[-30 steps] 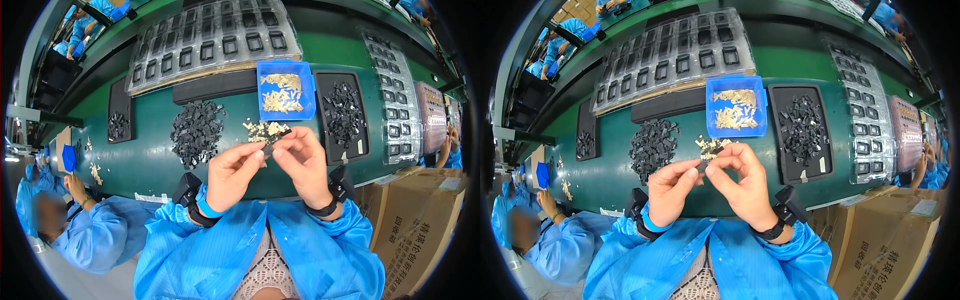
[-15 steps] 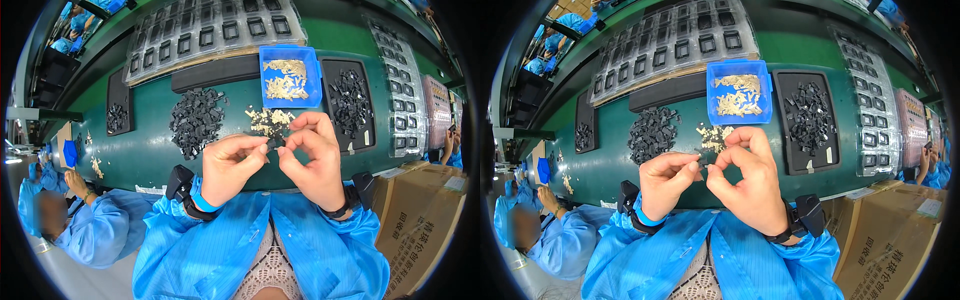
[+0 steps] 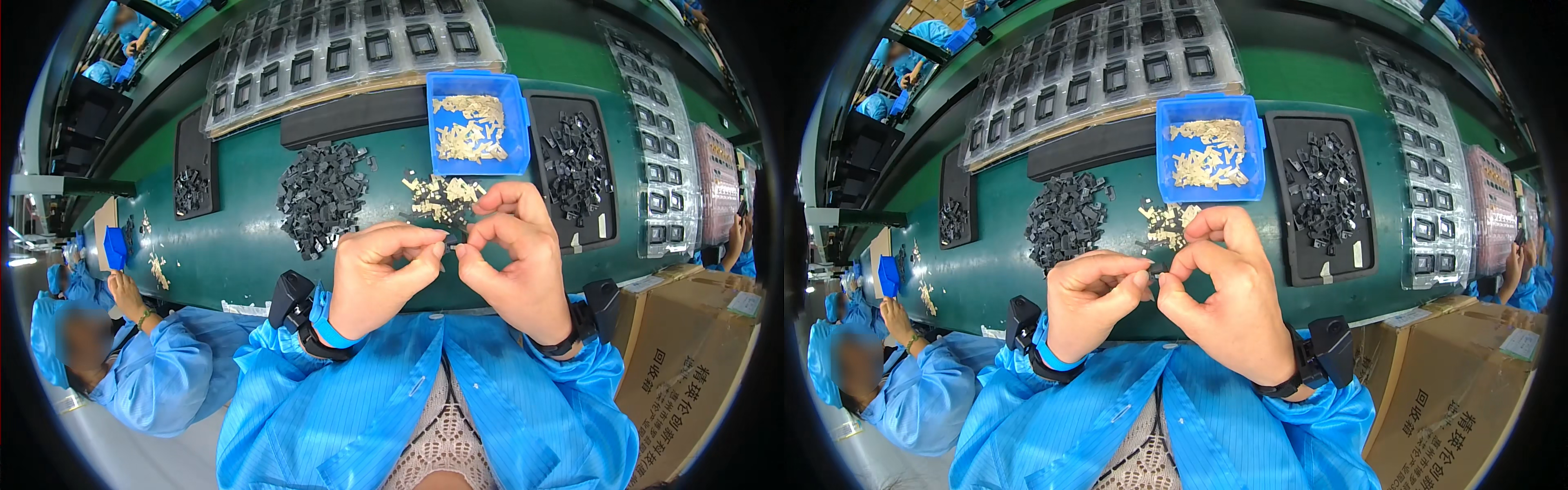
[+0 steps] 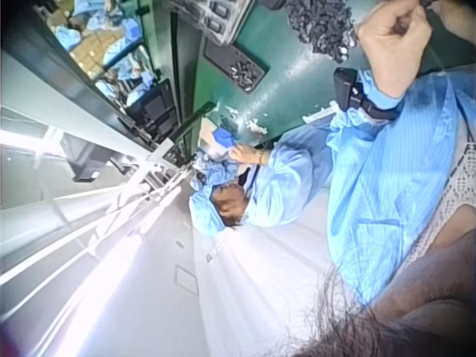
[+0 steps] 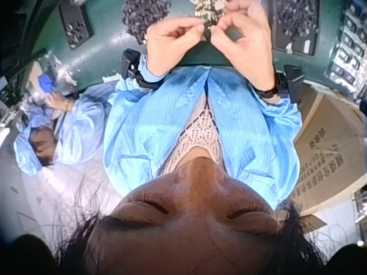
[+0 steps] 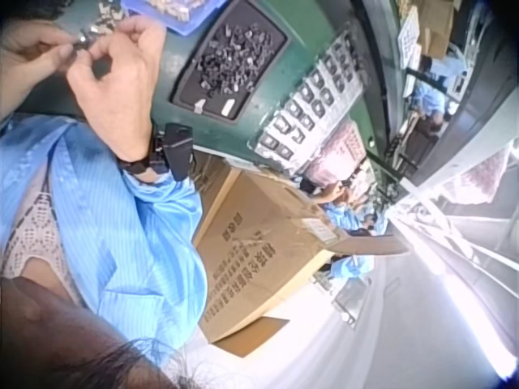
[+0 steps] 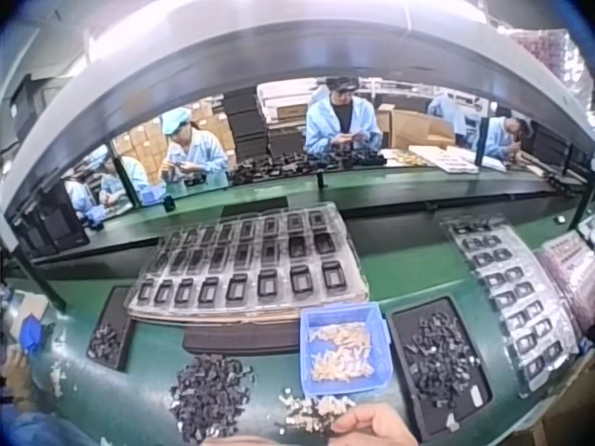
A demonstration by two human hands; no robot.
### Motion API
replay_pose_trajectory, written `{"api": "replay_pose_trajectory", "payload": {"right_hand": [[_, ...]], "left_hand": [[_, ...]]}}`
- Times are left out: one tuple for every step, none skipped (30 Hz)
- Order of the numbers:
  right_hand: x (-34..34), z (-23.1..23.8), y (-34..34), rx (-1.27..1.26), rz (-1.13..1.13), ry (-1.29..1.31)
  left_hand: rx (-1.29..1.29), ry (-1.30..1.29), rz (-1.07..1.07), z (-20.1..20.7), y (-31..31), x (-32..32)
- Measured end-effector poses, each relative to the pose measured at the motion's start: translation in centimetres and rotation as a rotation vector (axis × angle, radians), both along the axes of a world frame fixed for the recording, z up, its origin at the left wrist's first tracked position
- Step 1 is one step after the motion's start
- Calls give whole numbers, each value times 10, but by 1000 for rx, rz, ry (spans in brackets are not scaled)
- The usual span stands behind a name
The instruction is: Manually assemble small electronic parts and components on a factory production line.
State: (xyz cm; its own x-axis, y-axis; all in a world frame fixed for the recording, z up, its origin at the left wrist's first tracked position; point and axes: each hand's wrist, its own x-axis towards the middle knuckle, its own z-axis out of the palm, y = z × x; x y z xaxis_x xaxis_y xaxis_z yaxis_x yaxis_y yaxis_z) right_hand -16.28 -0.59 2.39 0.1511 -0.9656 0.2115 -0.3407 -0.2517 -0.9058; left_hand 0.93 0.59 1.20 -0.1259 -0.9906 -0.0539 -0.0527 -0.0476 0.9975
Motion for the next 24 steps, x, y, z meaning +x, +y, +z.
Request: {"api": "replay_pose_trajectory", "payload": {"right_hand": [[0, 0, 0, 4, 6, 9], [-1, 1, 0, 9, 11, 17], [-1, 1, -1, 7, 12, 18], [-1, 1, -1, 12, 12, 21], [-1, 2, -1, 17, 13, 24], [-1, 2, -1, 15, 12, 24], [-1, 1, -1, 20, 14, 17], [-1, 1, -1, 25, 15, 10], [-2, 2, -1, 22, 15, 10], [-2, 2, -1, 18, 18, 17], [-2, 2, -1, 14, 21, 25], [-2, 2, -2, 12, 20, 25], [-2, 2, -2, 13, 23, 21], [-2, 2, -2, 13, 26, 18], [-2, 2, -2, 12, 25, 17], [-3, 1, -2, 12, 24, 19], [-3, 1, -2, 12, 23, 20], [-3, 2, -2, 11, 22, 20], [-3, 2, -2, 16, 21, 25], [-3, 2, -2, 21, 20, 31], [-3, 2, -2, 19, 19, 31], [-3, 1, -1, 21, 16, 29], [-3, 1, -1, 23, 13, 26], [-3, 1, -2, 22, 12, 26]], "left_hand": [[3, -7, -3, 0, 0, 0], [1, -7, -3, 0, 0, 0], [1, -15, -5, -1, 0, 0], [0, -23, -8, -1, 0, 1], [-2, -23, -8, -1, 0, 0], [2, -25, -5, -1, 0, 0], [6, -28, -2, -1, 0, 0], [3, -29, -2, -1, 0, 0], [-1, -39, -9, -1, 0, 1], [-4, -50, -17, -1, 0, 1], [-7, -50, -18, -1, 0, 1], [-1, -43, -18, -1, -1, 1], [4, -36, -18, -1, -1, 1], [2, -37, -19, -1, 0, 1], [-2, -38, -17, -1, 0, 1], [-7, -39, -15, -1, 0, 1], [-8, -39, -16, 0, 0, 1], [-5, -47, -21, 1, -1, 1], [-2, -56, -24, 1, -1, 1], [-4, -56, -25, 1, -1, 1], [4, -50, -18, 1, 0, 0], [12, -44, -12, 1, 0, 0], [11, -45, -13, 1, 0, 0], [14, -44, -16, 2, 0, 0]]}}
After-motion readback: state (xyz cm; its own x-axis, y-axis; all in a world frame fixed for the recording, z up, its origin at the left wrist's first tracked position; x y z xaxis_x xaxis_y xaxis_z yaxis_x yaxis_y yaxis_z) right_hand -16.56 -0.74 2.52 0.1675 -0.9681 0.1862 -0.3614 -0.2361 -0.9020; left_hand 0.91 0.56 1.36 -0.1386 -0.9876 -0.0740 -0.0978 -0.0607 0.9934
